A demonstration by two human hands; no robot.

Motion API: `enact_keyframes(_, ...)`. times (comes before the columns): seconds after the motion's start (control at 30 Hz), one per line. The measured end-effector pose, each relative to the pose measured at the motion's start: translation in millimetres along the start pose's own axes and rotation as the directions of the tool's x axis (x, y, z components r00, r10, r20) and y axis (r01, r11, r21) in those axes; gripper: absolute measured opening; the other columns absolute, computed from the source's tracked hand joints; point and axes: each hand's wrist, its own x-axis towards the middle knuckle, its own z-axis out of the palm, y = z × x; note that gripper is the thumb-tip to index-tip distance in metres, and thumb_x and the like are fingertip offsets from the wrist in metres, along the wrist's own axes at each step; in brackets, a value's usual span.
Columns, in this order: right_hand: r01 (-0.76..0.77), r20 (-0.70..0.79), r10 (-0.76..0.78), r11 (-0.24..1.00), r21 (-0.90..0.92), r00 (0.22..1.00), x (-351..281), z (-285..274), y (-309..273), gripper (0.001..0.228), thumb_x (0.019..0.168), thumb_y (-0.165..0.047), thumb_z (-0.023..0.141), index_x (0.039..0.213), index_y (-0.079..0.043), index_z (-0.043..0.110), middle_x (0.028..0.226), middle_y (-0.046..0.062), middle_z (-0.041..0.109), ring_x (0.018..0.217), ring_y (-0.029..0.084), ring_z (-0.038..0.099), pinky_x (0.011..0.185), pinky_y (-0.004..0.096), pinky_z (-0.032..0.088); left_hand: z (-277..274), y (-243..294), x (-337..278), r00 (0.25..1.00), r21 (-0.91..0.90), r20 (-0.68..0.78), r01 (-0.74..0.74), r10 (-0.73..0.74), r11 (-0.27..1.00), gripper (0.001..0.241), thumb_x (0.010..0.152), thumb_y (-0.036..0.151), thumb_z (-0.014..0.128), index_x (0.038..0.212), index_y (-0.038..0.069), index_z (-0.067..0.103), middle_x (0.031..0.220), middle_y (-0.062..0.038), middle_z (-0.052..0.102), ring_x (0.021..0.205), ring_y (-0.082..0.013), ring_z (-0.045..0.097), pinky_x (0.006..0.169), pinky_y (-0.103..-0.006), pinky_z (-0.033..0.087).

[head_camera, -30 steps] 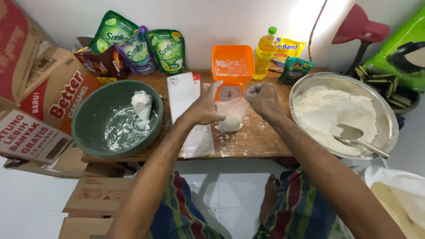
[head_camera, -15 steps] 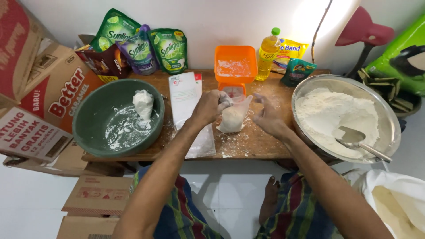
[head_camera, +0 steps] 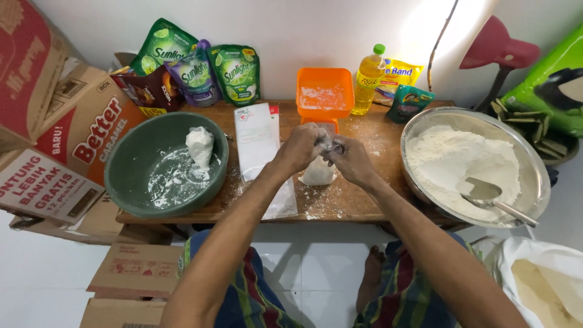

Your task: Measuring and mixing flour using a bowl and a scale

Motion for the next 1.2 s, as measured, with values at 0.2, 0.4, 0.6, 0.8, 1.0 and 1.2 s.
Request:
enact_keyframes(0.2, -0.045, -0.021, 0.043, 0.995, -0.094, 0.999, 0, -15, -23, 0.009, 0.086, -0.011, 0.072, 0.091, -0.014, 0.079, 0.062, 0.006, 0.073, 0.054, 0.012, 0.072, 0.057, 0.022, 0.054, -19, 9, -31, 0.991, -0.531, -0.011, 0.109, -0.135, 0.840, 0.052, 0.082, 0.013, 0.085, 0.126, 0.003, 0.061, 0.119, -0.020, 0.068, 0.104, -0.0287, 0.073, 0.098, -0.0435, 0.057)
enact_keyframes(0.4, -0.001, 0.181, 0.024, 0.992, -0.126, 0.983, -9, -30, -91, 0.008, 0.086, -0.009, 0.076, 0.083, -0.002, 0.073, 0.064, 0.014, 0.072, 0.052, 0.018, 0.068, 0.057, 0.029, 0.054, -6, -15, -28, 0.963, -0.406, 0.190, -0.100, 0.191, 0.908, 0.051, 0.084, 0.027, 0.084, 0.128, 0.004, 0.070, 0.132, -0.025, 0.062, 0.127, -0.0454, 0.057, 0.112, -0.0553, 0.041)
enact_keyframes(0.6, 0.110, 0.291, -0.019, 0.948, -0.299, 0.957, -11, -51, -116, 0.017, 0.090, -0.004, 0.069, 0.102, 0.004, 0.078, 0.082, 0.025, 0.076, 0.074, 0.036, 0.073, 0.076, 0.045, 0.058, -20, 35, -20, 0.917, -0.548, 0.262, -0.115, 0.300, 0.829, 0.028, 0.100, 0.020, 0.059, 0.111, -0.004, 0.070, 0.113, -0.029, 0.072, 0.112, -0.0422, 0.066, 0.103, -0.0535, 0.048)
enact_keyframes(0.8, 0.316, -0.050, -0.312, 0.941, 0.118, 0.949, -38, -45, -84, 0.043, 0.086, 0.007, 0.060, 0.127, -0.002, 0.071, 0.090, 0.026, 0.068, 0.070, 0.031, 0.072, 0.055, 0.038, 0.063, -57, 86, -10, 0.959, -0.379, 0.236, -0.060, 0.160, 0.923, 0.041, 0.102, 0.029, 0.048, 0.077, 0.005, 0.070, 0.072, -0.011, 0.068, 0.072, -0.0228, 0.065, 0.069, -0.0414, 0.053)
enact_keyframes(1.0, 0.283, -0.482, -0.613, 0.755, -0.592, 0.626, -81, 36, 18, 0.075, 0.087, -0.004, 0.053, 0.158, 0.006, 0.033, 0.156, 0.029, 0.036, 0.145, 0.042, 0.041, 0.112, 0.045, 0.048, -56, 114, -5, 0.986, -0.221, 0.155, 0.101, -0.067, 0.970, 0.064, 0.100, 0.050, 0.045, 0.086, -0.007, 0.069, 0.075, -0.029, 0.066, 0.081, -0.0448, 0.069, 0.072, -0.0552, 0.049)
enact_keyframes(1.2, 0.280, -0.568, -0.561, 0.815, -0.508, 0.602, -68, 68, 30, 0.111, 0.084, -0.038, 0.086, 0.161, 0.006, 0.019, 0.155, 0.036, 0.032, 0.143, 0.053, 0.038, 0.117, 0.060, 0.038, -35, 127, 8, 0.967, -0.429, 0.030, 0.241, -0.253, 0.870, 0.051, 0.102, 0.038, 0.042, 0.098, 0.003, 0.079, 0.090, -0.024, 0.076, 0.092, -0.0372, 0.075, 0.079, -0.0453, 0.056)
